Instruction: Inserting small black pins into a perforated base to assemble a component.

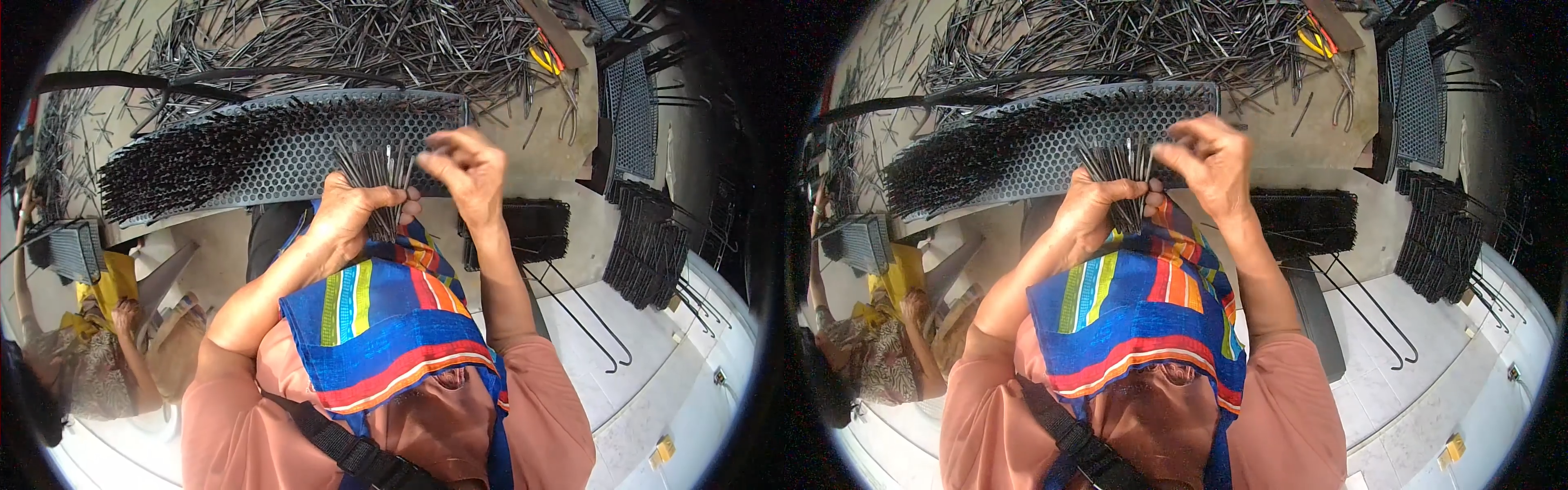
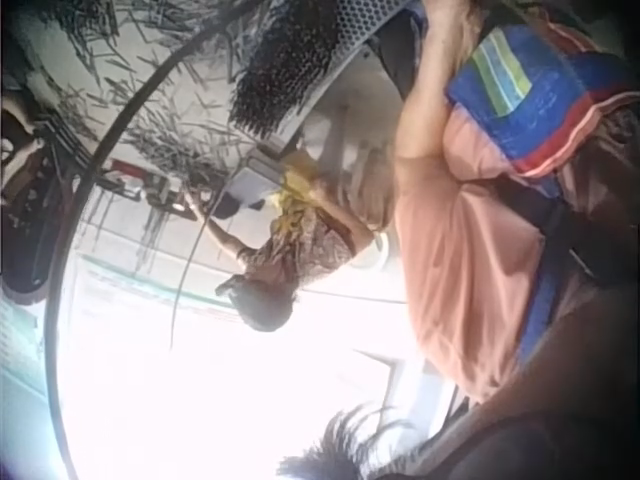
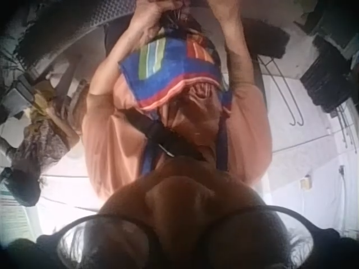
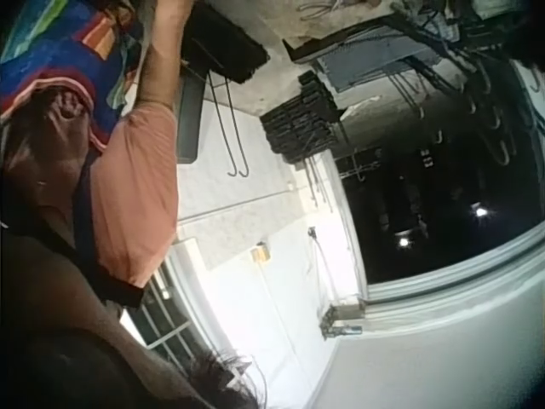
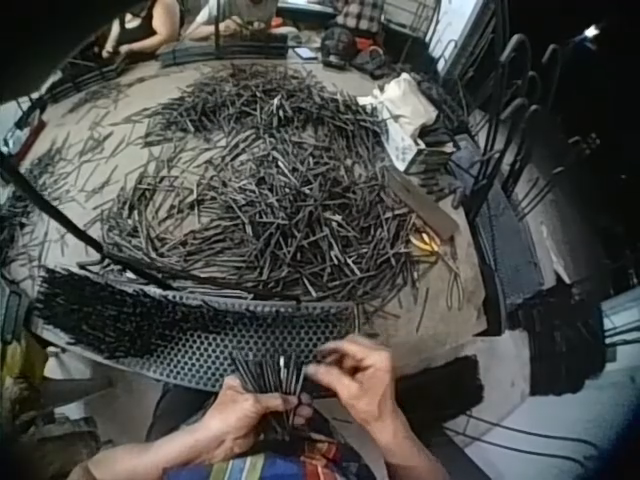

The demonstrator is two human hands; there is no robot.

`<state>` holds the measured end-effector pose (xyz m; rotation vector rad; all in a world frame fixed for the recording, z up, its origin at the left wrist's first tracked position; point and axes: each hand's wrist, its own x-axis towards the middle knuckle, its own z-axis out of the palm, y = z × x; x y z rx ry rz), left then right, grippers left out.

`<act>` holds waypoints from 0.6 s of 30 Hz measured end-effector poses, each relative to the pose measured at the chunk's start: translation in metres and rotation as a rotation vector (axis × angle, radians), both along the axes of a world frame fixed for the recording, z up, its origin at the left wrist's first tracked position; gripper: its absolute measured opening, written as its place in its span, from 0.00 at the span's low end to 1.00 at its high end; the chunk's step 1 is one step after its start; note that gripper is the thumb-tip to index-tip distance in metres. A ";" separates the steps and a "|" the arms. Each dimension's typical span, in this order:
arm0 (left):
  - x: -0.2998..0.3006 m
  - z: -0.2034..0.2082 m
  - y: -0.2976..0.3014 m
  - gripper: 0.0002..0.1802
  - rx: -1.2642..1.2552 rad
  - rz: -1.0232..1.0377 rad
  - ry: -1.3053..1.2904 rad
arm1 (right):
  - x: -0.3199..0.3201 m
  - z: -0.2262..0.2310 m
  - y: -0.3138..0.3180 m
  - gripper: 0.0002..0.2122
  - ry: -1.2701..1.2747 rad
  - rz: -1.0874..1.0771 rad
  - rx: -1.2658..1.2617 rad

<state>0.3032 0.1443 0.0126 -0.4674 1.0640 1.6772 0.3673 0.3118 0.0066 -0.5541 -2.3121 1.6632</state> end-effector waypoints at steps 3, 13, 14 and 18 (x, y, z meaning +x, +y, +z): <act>0.002 0.001 -0.001 0.10 0.037 -0.016 -0.001 | 0.007 -0.003 -0.021 0.05 -0.256 0.017 -0.576; -0.005 -0.001 -0.016 0.05 -0.146 0.100 0.018 | -0.010 -0.009 -0.024 0.03 0.238 -0.331 -0.494; -0.005 0.001 -0.016 0.05 -0.146 0.101 0.018 | -0.016 -0.009 -0.024 0.04 0.361 -0.394 -0.319; -0.004 0.002 -0.016 0.06 -0.125 0.089 0.010 | -0.036 -0.016 -0.027 0.05 0.468 -0.298 -0.019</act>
